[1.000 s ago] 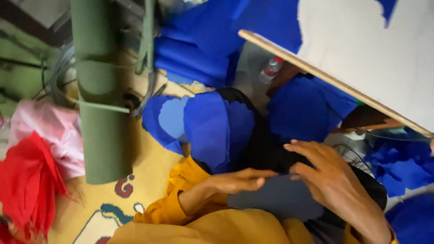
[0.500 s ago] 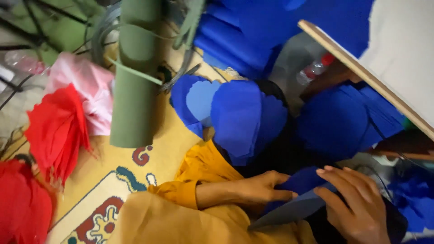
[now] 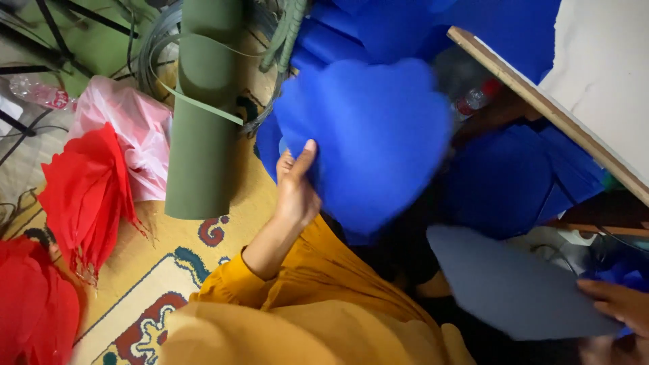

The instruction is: Using a heat-cutting tool to cut out petal-shaped pieces from blue fabric using a template.

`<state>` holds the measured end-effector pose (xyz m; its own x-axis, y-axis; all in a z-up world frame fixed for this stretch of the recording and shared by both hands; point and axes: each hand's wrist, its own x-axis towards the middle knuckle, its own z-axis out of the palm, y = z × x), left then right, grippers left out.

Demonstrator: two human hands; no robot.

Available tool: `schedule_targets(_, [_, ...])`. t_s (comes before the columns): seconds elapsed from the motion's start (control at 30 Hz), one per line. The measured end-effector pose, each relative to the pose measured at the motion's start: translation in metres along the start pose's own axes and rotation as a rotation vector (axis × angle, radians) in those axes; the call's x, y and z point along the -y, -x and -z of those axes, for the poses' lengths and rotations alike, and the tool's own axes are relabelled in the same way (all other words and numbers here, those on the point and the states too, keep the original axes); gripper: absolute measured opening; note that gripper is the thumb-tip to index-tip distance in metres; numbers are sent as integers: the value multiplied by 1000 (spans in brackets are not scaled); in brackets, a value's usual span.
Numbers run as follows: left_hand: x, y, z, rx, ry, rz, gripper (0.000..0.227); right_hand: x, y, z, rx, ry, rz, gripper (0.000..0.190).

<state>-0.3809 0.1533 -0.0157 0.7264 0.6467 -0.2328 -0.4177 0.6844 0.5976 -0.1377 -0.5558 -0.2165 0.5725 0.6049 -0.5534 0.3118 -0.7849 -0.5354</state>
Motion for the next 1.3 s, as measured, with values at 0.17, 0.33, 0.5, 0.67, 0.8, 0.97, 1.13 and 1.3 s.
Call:
schedule_targets(0.17, [47,-17,68,-238,-254,-18,9,352,53,-36,-807,7,374,26])
schedule_targets(0.33, [61,-8,80,-298,-670,-56,25,412,56,-27,-754,88,349,22])
schedule_targets(0.5, [85,-22,111,-362,-1123,-282,46,450,51,-29,-803,246,364,24])
schedule_targets(0.67, [46,-12,58,-319,-682,521,86,473,49,-33,-817,221,309,16])
schedule_targets(0.8, [58,-19,72,-269,-435,359,63,423,49,-37,-780,242,307,21])
schedule_targets(0.97, [80,-31,94,-224,-198,165,15,144,2,-38,-109,-206,582,51])
schedule_targets(1.13, [57,-29,76,-289,-103,259,9,145,4,-53,-205,-295,426,36])
schedule_targets(1.3, [38,-31,64,-159,-161,162,11,383,35,-59,-473,-53,208,24])
